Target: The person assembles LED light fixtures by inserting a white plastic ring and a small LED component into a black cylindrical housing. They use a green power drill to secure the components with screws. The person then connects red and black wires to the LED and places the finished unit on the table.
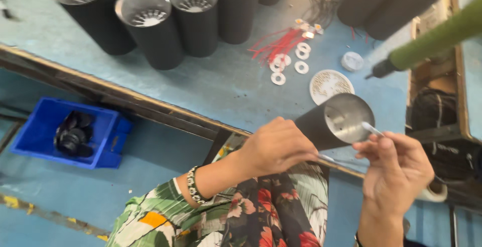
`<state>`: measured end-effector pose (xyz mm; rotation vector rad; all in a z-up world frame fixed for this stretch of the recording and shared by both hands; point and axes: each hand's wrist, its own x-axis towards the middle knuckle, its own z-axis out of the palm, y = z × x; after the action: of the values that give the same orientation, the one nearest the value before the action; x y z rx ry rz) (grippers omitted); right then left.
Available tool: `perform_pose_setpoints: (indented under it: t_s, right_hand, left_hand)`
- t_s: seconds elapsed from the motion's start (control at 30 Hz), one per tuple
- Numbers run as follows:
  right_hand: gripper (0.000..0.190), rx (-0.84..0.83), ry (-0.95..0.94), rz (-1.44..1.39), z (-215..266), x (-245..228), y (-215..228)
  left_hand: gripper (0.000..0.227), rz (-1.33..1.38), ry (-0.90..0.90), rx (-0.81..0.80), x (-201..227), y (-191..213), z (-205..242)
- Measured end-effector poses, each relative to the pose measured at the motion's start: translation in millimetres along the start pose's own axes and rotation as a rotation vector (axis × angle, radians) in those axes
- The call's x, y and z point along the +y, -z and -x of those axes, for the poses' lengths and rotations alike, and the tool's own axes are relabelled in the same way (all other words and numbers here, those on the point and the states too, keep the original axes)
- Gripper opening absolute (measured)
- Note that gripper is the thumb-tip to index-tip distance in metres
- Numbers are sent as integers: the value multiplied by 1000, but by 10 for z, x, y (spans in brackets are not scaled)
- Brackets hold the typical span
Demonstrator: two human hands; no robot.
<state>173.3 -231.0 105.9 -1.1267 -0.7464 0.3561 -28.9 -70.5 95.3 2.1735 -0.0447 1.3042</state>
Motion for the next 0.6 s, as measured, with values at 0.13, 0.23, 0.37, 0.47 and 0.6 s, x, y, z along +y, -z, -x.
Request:
perform_pose_setpoints:
  t_s: [0.13,0.23,0.37,0.47,0.6]
  right_hand:
    - [15,10,-10,-58,-60,8,-79]
    - [16,70,37,-6,-213,21,-127]
    - [15,218,127,-10,-490,34,59]
    - [15,303,250,-97,-523,-30,453]
    - [15,303,449,-124,-221,-150,1187]
  left_hand:
    - [18,164,112,56,-4,-39,-6]
    - [19,345,335,-1,72,-27,-13]
    - [22,422,472,-75,159,6,1]
    - [25,297,330,-66,159,23,-21]
    - [26,146,220,-71,142,20,-62]
